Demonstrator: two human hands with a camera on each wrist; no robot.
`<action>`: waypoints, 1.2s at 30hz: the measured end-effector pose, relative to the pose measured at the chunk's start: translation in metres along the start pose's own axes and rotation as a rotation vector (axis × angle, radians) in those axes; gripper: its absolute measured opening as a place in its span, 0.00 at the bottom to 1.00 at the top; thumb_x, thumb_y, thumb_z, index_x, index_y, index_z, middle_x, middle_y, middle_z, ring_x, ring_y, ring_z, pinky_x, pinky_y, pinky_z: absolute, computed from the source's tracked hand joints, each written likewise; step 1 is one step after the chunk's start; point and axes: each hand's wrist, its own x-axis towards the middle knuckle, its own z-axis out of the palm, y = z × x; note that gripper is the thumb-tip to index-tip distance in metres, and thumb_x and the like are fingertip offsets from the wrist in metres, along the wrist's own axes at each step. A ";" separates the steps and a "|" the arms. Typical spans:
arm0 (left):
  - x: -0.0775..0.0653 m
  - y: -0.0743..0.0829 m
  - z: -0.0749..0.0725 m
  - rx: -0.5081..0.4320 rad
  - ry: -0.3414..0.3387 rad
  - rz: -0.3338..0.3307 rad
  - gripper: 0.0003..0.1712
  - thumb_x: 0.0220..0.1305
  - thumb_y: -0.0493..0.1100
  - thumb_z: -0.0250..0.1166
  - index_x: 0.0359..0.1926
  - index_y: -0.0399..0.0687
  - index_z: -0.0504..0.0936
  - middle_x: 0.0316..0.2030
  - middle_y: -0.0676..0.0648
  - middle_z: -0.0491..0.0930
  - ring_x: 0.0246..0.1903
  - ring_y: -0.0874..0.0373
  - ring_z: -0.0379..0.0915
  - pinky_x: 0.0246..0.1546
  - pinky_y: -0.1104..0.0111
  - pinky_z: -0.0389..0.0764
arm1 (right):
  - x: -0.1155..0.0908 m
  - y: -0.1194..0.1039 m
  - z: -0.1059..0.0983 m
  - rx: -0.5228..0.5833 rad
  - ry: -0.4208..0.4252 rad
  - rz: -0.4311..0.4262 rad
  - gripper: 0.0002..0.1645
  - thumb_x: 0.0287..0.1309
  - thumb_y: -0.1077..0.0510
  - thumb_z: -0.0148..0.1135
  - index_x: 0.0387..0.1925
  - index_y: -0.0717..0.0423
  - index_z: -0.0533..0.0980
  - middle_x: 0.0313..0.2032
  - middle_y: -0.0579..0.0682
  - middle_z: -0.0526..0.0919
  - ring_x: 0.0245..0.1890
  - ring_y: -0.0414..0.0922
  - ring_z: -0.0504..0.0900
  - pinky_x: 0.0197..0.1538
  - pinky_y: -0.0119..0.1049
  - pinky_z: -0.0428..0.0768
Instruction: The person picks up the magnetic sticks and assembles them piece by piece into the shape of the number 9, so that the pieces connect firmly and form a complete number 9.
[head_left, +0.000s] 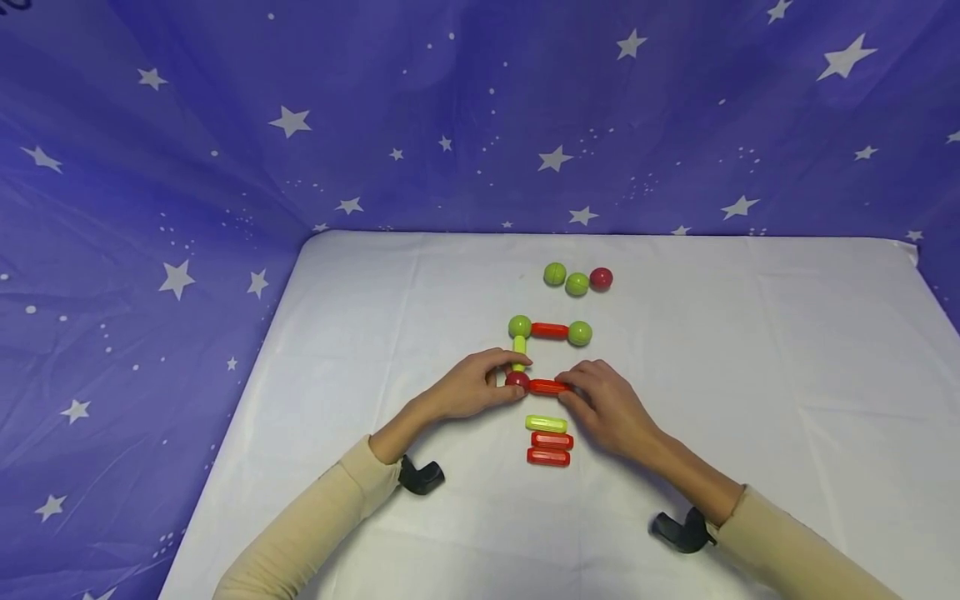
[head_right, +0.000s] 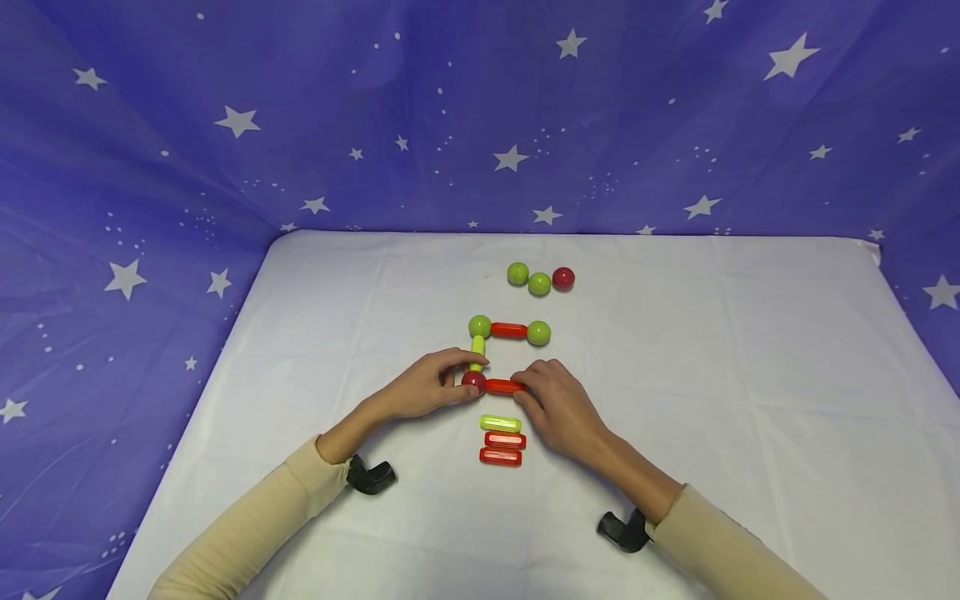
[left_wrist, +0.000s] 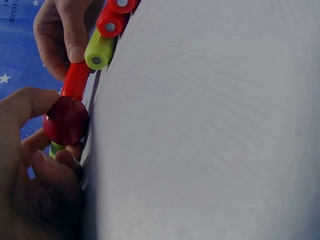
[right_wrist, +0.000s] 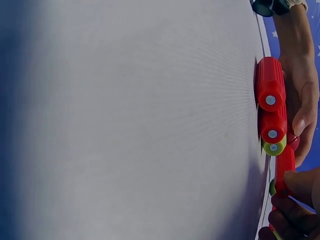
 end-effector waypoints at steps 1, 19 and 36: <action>0.000 0.000 0.000 -0.002 0.000 0.000 0.24 0.64 0.49 0.67 0.61 0.53 0.79 0.51 0.55 0.76 0.47 0.58 0.68 0.52 0.64 0.70 | 0.000 0.000 0.000 0.001 0.001 0.001 0.14 0.57 0.63 0.69 0.46 0.60 0.83 0.38 0.47 0.82 0.42 0.47 0.76 0.46 0.46 0.77; 0.001 -0.001 0.000 0.001 -0.001 -0.009 0.24 0.64 0.49 0.67 0.60 0.54 0.79 0.48 0.56 0.76 0.42 0.59 0.68 0.46 0.65 0.70 | 0.001 0.000 0.001 0.024 -0.009 0.020 0.14 0.57 0.63 0.69 0.47 0.61 0.82 0.38 0.48 0.83 0.42 0.47 0.76 0.47 0.47 0.77; 0.001 -0.001 0.000 -0.012 -0.001 -0.008 0.24 0.64 0.49 0.67 0.60 0.54 0.79 0.48 0.56 0.76 0.44 0.58 0.68 0.48 0.64 0.70 | -0.001 0.000 0.002 0.019 -0.016 0.058 0.17 0.56 0.62 0.71 0.48 0.60 0.82 0.40 0.48 0.83 0.42 0.46 0.76 0.47 0.46 0.77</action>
